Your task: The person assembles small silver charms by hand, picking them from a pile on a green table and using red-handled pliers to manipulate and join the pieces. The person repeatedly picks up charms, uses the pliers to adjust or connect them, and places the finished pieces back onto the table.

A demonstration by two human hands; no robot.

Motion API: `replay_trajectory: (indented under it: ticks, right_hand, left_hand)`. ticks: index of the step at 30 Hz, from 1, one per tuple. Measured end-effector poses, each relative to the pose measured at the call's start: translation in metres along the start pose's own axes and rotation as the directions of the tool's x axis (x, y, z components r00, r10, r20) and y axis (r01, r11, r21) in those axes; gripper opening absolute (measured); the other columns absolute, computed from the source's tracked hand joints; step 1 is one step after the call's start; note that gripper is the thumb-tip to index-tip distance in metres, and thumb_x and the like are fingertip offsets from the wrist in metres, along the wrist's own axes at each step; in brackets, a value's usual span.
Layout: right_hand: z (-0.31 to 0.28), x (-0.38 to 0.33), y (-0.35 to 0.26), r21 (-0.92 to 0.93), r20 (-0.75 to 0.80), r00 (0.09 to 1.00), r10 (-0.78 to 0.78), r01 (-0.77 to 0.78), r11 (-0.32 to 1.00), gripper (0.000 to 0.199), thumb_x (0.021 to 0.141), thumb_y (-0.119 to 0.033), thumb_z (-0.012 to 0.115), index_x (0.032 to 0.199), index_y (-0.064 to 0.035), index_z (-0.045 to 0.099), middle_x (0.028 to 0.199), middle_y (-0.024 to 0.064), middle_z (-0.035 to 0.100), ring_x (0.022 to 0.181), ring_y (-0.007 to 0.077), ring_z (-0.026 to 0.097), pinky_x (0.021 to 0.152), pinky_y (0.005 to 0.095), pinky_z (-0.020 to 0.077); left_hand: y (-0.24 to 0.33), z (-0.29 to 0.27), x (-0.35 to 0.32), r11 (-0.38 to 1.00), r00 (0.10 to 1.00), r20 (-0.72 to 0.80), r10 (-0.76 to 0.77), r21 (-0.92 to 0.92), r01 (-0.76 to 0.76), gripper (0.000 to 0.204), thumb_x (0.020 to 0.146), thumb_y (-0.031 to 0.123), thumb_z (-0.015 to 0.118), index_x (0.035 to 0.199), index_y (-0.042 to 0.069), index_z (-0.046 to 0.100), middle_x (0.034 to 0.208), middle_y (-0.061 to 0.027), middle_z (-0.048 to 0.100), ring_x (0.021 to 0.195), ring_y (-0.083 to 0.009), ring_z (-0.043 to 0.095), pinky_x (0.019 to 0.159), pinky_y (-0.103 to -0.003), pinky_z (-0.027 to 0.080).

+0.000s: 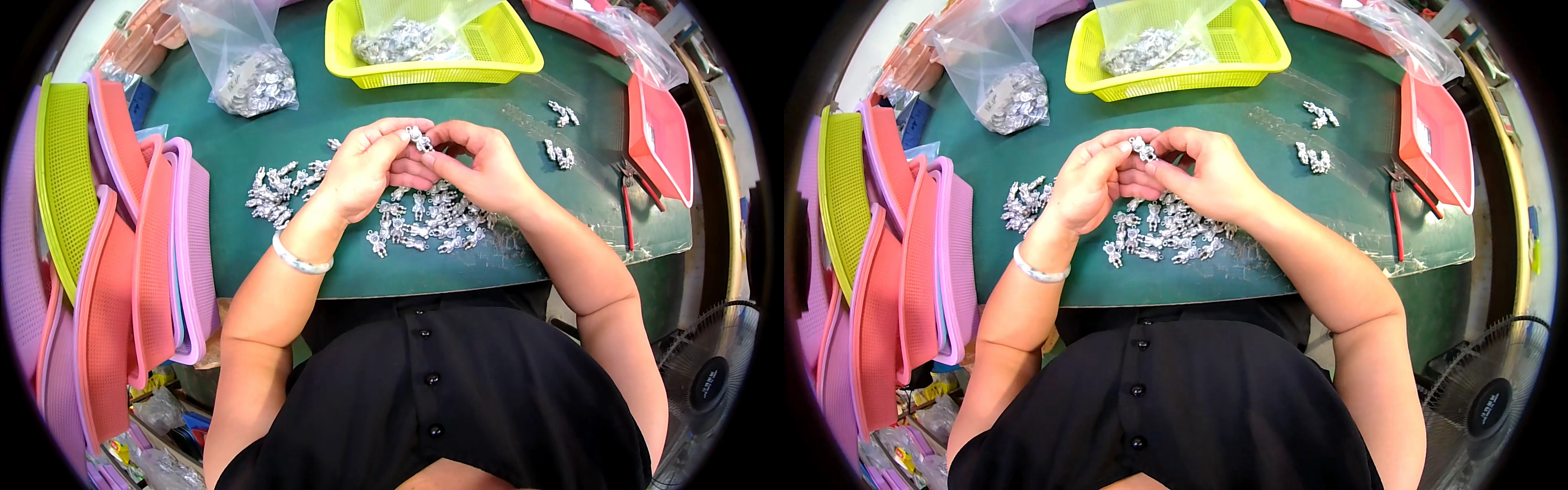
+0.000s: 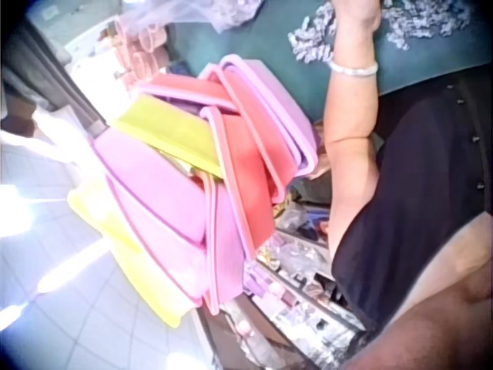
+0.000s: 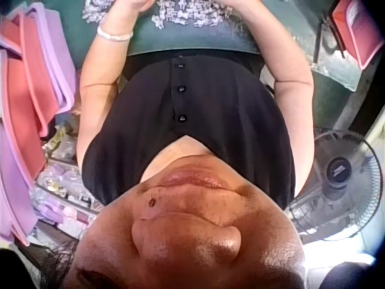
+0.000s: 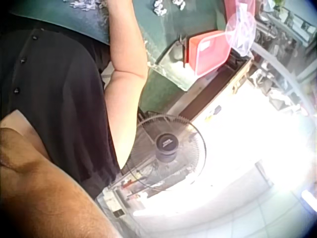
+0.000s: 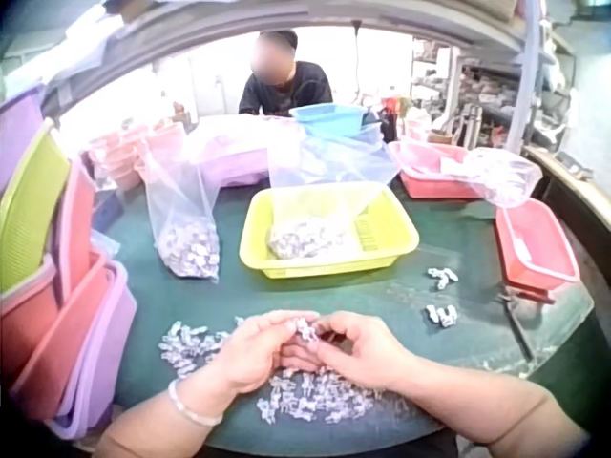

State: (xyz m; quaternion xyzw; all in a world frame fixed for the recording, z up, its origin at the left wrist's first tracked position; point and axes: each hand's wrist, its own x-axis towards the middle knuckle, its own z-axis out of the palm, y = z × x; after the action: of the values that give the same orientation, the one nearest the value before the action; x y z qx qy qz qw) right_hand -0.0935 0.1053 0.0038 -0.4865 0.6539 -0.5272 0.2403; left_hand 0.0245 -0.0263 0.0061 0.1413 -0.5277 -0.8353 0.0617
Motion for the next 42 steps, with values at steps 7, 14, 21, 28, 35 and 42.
replay_trajectory:
  ticks: [7, 14, 21, 28, 35, 42]
  right_hand:
    - [0.002, -0.004, 0.001, 0.022, -0.015, 1.000, 0.007, -0.007, 1.000, 0.021, 0.078, -0.012, 0.062, 0.092, 0.0039, 0.060, 0.079, 0.0090, 0.062, 0.070, 0.0121, 0.057, 0.065, 0.0257, 0.0469]
    - [0.001, -0.006, 0.003, 0.043, -0.008, 0.999, 0.033, -0.032, 0.999, 0.018, 0.081, -0.010, 0.059, 0.092, 0.0040, 0.060, 0.077, 0.0074, 0.063, 0.071, 0.0091, 0.055, 0.065, 0.0247, 0.0462]
    - [0.001, -0.007, 0.006, 0.137, 0.019, 0.991, 0.129, -0.130, 0.982, 0.019, 0.085, -0.011, 0.055, 0.094, 0.0047, 0.059, 0.076, 0.0038, 0.061, 0.071, 0.0058, 0.050, 0.064, 0.0230, 0.0443]
    - [0.001, -0.006, 0.006, 0.180, 0.017, 0.985, 0.169, -0.169, 0.969, 0.019, 0.086, -0.011, 0.054, 0.096, 0.0050, 0.059, 0.078, 0.0024, 0.061, 0.071, 0.0048, 0.050, 0.064, 0.0210, 0.0441]
    - [0.000, -0.005, 0.008, 0.207, 0.009, 0.982, 0.187, -0.185, 0.961, 0.020, 0.086, -0.011, 0.054, 0.096, 0.0053, 0.059, 0.079, 0.0022, 0.061, 0.071, 0.0045, 0.051, 0.064, 0.0204, 0.0445]
    - [0.001, -0.005, 0.013, 0.218, -0.019, 0.986, 0.165, -0.156, 0.963, 0.018, 0.084, -0.010, 0.058, 0.094, 0.0047, 0.060, 0.078, 0.0026, 0.061, 0.070, 0.0045, 0.051, 0.063, 0.0202, 0.0445]
  left_hand:
    - [0.000, -0.001, -0.002, 0.994, 1.000, -0.014, 0.013, 0.109, -0.012, 0.027, 0.092, 0.014, 0.039, 0.110, -0.001, 0.053, 0.083, -0.0109, 0.062, 0.071, -0.0179, 0.062, 0.065, -0.027, 0.052]
    - [-0.004, -0.004, -0.002, 0.989, 0.998, -0.026, 0.054, 0.139, -0.050, 0.024, 0.092, 0.012, 0.041, 0.105, 0.000, 0.056, 0.075, -0.0062, 0.061, 0.062, -0.0120, 0.059, 0.058, -0.024, 0.049]
    - [-0.006, -0.006, -0.002, 0.996, 0.995, -0.079, 0.067, 0.063, -0.062, 0.018, 0.089, 0.009, 0.048, 0.100, 0.000, 0.058, 0.075, -0.0056, 0.062, 0.061, -0.0121, 0.059, 0.056, -0.023, 0.049]
    - [-0.007, -0.005, -0.003, 0.996, 0.991, -0.102, 0.085, 0.011, -0.084, 0.017, 0.087, 0.007, 0.051, 0.100, -0.003, 0.057, 0.081, -0.0094, 0.062, 0.067, -0.0150, 0.062, 0.062, -0.026, 0.052]
    - [-0.010, -0.007, -0.003, 0.994, 0.992, -0.077, 0.102, -0.028, -0.105, 0.021, 0.086, 0.004, 0.050, 0.105, -0.004, 0.055, 0.084, -0.0114, 0.063, 0.071, -0.0169, 0.062, 0.067, -0.028, 0.053]
    - [-0.011, -0.007, -0.003, 0.992, 0.991, -0.053, 0.124, -0.021, -0.125, 0.024, 0.085, 0.004, 0.052, 0.108, -0.001, 0.055, 0.087, -0.0094, 0.063, 0.076, -0.0158, 0.062, 0.071, -0.028, 0.053]
